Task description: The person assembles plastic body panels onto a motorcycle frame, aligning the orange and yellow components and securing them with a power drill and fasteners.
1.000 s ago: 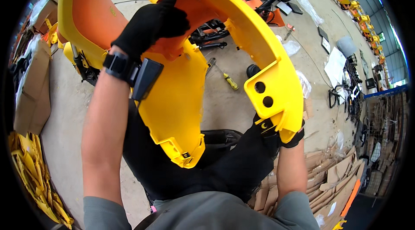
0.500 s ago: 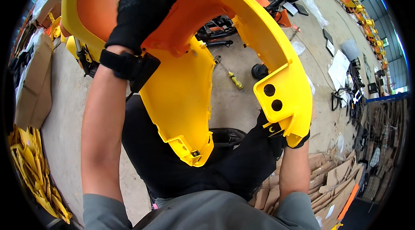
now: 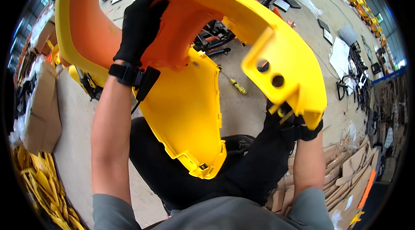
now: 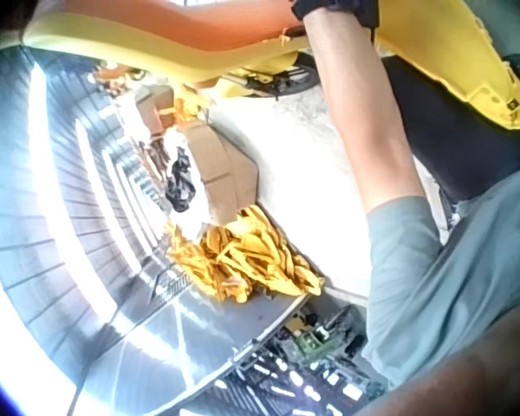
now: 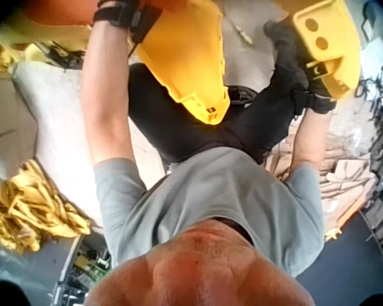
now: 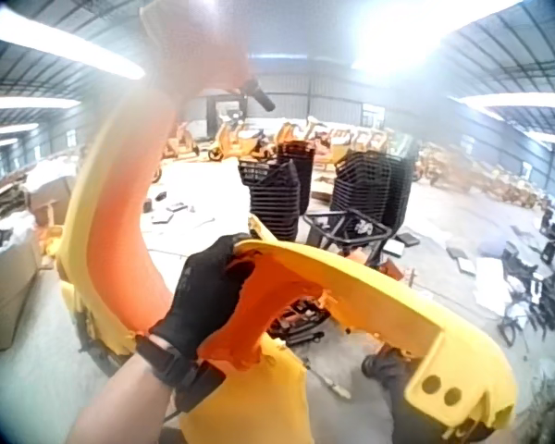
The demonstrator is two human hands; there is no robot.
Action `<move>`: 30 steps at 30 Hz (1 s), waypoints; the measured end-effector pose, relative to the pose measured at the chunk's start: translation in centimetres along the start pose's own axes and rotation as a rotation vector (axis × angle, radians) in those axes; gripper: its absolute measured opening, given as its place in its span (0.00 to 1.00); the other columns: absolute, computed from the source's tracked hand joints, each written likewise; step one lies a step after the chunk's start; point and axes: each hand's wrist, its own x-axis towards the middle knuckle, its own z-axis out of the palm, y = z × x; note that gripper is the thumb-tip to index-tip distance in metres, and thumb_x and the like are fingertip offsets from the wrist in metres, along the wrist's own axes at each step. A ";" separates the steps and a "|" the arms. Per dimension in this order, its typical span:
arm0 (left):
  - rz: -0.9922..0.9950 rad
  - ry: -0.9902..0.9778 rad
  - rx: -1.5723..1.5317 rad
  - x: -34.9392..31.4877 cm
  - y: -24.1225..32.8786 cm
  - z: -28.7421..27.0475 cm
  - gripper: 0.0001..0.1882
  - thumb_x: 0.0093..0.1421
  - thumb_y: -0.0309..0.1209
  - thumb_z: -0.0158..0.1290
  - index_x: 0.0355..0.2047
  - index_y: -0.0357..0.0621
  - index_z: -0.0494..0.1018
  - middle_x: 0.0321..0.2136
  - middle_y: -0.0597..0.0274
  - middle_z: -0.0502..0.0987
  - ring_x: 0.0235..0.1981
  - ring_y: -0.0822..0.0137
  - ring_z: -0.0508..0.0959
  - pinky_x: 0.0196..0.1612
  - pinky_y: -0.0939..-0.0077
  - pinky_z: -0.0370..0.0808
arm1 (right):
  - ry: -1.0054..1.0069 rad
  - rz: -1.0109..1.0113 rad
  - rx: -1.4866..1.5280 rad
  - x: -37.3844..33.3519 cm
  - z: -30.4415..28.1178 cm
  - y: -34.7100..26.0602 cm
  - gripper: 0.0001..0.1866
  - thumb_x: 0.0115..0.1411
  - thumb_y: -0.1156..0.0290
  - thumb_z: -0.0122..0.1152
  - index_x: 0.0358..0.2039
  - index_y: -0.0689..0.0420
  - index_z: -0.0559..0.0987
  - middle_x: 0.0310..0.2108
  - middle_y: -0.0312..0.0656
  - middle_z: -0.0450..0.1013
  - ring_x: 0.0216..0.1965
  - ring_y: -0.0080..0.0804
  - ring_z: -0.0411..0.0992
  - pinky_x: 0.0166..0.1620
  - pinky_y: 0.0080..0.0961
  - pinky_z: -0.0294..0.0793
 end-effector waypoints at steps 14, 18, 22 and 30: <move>-0.409 0.282 -0.284 1.2 -1.5 -6.7 0.13 0.60 0.29 0.54 0.43 0.34 0.75 0.33 0.68 0.77 0.33 0.77 0.72 0.38 0.82 0.69 | -0.422 0.075 0.090 2.4 11.0 -4.8 0.18 0.65 0.58 0.52 0.49 0.57 0.72 0.31 0.35 0.73 0.29 0.21 0.72 0.32 0.18 0.73; -0.471 0.333 -0.357 1.4 -0.1 -7.5 0.13 0.60 0.28 0.54 0.44 0.33 0.74 0.33 0.67 0.77 0.33 0.76 0.71 0.37 0.82 0.68 | -0.447 0.110 0.036 3.6 8.7 -2.8 0.20 0.64 0.60 0.54 0.52 0.59 0.70 0.34 0.40 0.74 0.32 0.25 0.74 0.38 0.20 0.77; -0.504 0.277 -0.357 2.0 2.1 -8.6 0.14 0.61 0.27 0.52 0.45 0.33 0.73 0.34 0.67 0.77 0.33 0.75 0.72 0.38 0.82 0.68 | -0.481 0.093 -0.200 8.6 6.6 2.3 0.19 0.63 0.63 0.57 0.52 0.56 0.71 0.34 0.41 0.75 0.35 0.27 0.75 0.42 0.22 0.78; -0.537 0.226 -0.421 0.5 5.1 -9.0 0.11 0.63 0.28 0.51 0.43 0.33 0.74 0.33 0.65 0.76 0.32 0.75 0.73 0.35 0.82 0.70 | -0.394 0.211 -0.193 13.9 7.5 4.9 0.10 0.60 0.63 0.61 0.39 0.53 0.75 0.28 0.31 0.72 0.27 0.17 0.69 0.31 0.13 0.69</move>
